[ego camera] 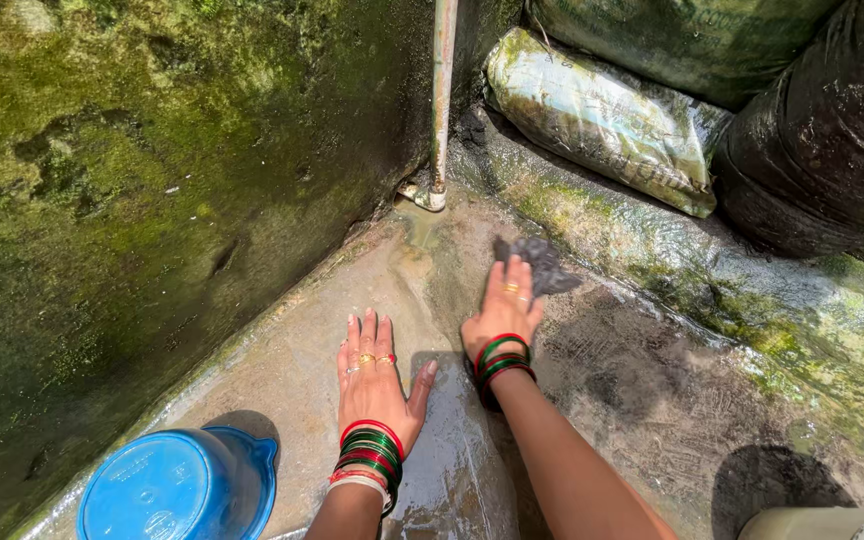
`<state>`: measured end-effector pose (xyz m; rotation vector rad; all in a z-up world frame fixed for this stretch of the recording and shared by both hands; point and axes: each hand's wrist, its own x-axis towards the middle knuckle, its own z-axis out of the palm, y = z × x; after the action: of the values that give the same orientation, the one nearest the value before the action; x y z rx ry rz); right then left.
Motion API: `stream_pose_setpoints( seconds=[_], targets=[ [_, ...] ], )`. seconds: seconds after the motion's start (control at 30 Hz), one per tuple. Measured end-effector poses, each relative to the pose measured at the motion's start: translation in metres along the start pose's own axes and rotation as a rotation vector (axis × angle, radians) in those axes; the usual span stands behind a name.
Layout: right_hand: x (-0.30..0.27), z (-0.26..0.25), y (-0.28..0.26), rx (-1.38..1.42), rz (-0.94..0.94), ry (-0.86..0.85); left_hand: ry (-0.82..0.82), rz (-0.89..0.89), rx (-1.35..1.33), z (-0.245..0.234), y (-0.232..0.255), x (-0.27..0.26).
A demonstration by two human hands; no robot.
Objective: The person washes a dark cloth in a bucket of water and then uses it to scrub and wipe down a concrete floor by hand, rinsing the cloth in the bucket between wipes.
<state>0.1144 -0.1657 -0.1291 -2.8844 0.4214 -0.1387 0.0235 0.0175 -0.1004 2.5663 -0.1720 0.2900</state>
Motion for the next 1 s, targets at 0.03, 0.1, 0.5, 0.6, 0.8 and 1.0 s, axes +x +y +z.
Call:
stream_pose_setpoints(
  seconds=[0.03,0.1,0.5,0.6,0.8,1.0],
  targets=[
    [0.009,0.005,-0.019,0.016,-0.159,-0.085,-0.002,0.006,-0.01,0.001,-0.002,0.0],
    [0.025,-0.001,-0.025,0.158,-0.322,-0.065,-0.002,0.003,-0.009,-0.002,-0.005,-0.001],
    [-0.132,-0.055,0.028,0.37,-0.927,-0.491,0.064,-0.027,-0.24,-0.017,-0.003,-0.001],
    [-0.037,-0.032,-0.014,0.392,-1.043,-0.222,0.086,-0.005,-0.205,-0.018,0.001,-0.006],
    [-0.02,-0.012,-0.049,0.364,-1.065,-0.313,0.124,-0.029,-0.206,-0.022,0.002,0.006],
    [0.003,-0.007,-0.083,0.109,-1.233,-0.358,0.151,-0.07,0.003,-0.013,0.001,0.001]
  ],
)
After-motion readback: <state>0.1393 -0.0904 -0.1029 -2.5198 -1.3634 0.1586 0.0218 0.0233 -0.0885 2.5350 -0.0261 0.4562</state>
